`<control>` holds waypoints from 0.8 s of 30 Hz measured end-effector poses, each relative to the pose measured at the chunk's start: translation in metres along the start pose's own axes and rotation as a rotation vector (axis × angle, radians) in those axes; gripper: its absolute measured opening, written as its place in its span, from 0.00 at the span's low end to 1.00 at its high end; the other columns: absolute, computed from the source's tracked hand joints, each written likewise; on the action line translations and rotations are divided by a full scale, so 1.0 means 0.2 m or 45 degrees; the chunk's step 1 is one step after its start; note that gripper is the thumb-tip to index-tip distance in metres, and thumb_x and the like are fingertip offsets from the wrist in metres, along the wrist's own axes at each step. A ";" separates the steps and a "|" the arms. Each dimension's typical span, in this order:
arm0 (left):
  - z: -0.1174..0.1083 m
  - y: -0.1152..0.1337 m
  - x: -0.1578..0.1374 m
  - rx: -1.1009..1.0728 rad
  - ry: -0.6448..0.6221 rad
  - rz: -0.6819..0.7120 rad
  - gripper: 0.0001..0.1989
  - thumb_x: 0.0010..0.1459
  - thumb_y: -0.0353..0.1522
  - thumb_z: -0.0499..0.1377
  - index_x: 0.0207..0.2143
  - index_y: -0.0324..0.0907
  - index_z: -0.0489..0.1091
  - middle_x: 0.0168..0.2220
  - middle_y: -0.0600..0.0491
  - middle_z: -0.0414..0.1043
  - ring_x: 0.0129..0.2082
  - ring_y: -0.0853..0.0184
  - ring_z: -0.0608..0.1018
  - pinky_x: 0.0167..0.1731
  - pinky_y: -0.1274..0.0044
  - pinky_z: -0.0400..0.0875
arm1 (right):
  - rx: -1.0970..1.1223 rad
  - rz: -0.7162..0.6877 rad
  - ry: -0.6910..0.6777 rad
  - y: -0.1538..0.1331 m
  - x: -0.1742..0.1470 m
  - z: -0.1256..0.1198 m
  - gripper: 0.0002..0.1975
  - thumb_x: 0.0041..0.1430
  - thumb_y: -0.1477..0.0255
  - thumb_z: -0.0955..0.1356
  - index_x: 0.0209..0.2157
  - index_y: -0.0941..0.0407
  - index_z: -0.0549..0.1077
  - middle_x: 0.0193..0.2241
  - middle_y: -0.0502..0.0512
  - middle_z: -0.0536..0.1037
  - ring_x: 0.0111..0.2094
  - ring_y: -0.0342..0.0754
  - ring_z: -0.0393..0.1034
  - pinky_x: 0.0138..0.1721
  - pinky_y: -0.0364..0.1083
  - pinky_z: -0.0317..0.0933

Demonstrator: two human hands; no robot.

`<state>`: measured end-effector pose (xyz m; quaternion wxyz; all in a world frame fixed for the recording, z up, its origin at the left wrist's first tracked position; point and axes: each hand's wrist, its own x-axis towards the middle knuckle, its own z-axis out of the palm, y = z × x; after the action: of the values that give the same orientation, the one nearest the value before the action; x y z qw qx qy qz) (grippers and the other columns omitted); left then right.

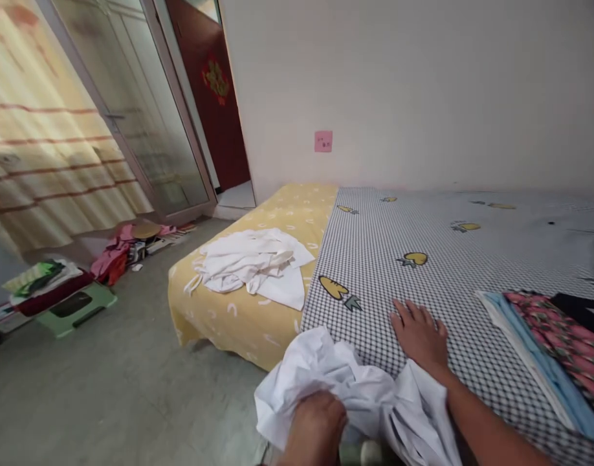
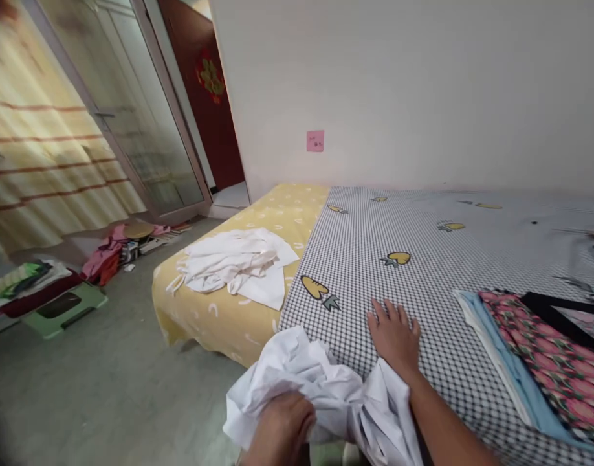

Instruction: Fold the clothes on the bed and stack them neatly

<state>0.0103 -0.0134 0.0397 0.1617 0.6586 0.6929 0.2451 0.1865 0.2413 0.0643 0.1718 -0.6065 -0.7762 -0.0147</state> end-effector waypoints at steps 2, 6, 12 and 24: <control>0.00 0.02 -0.02 0.202 -0.049 0.193 0.05 0.61 0.30 0.61 0.30 0.42 0.74 0.34 0.51 0.79 0.37 0.62 0.80 0.38 0.74 0.70 | -0.018 -0.019 -0.001 0.00 -0.02 0.00 0.29 0.69 0.59 0.53 0.65 0.50 0.67 0.66 0.59 0.67 0.67 0.62 0.56 0.64 0.68 0.48; -0.04 0.05 -0.02 0.206 -0.012 0.176 0.06 0.63 0.29 0.59 0.32 0.42 0.74 0.34 0.53 0.79 0.37 0.62 0.79 0.38 0.73 0.69 | 0.069 -0.016 0.037 -0.02 -0.15 0.00 0.27 0.69 0.61 0.54 0.64 0.48 0.68 0.66 0.58 0.67 0.67 0.62 0.55 0.64 0.69 0.47; -0.04 0.04 -0.02 0.177 0.057 0.196 0.04 0.63 0.28 0.59 0.34 0.43 0.73 0.36 0.54 0.79 0.38 0.62 0.79 0.38 0.72 0.70 | 0.634 -0.135 -0.143 -0.18 -0.41 -0.07 0.22 0.64 0.57 0.60 0.53 0.45 0.77 0.61 0.54 0.74 0.66 0.61 0.59 0.66 0.69 0.47; 0.05 0.05 -0.30 0.005 0.506 0.199 0.04 0.62 0.28 0.60 0.33 0.44 0.71 0.36 0.54 0.79 0.38 0.64 0.78 0.42 0.72 0.72 | 1.429 0.179 -0.944 -0.46 -0.77 -0.02 0.50 0.40 0.59 0.78 0.66 0.51 0.64 0.58 0.62 0.76 0.59 0.63 0.70 0.60 0.60 0.63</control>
<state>0.0286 -0.0721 0.0302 0.0013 0.6493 0.6584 0.3806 0.1318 0.0718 0.0411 0.1838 -0.4393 -0.6324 0.6110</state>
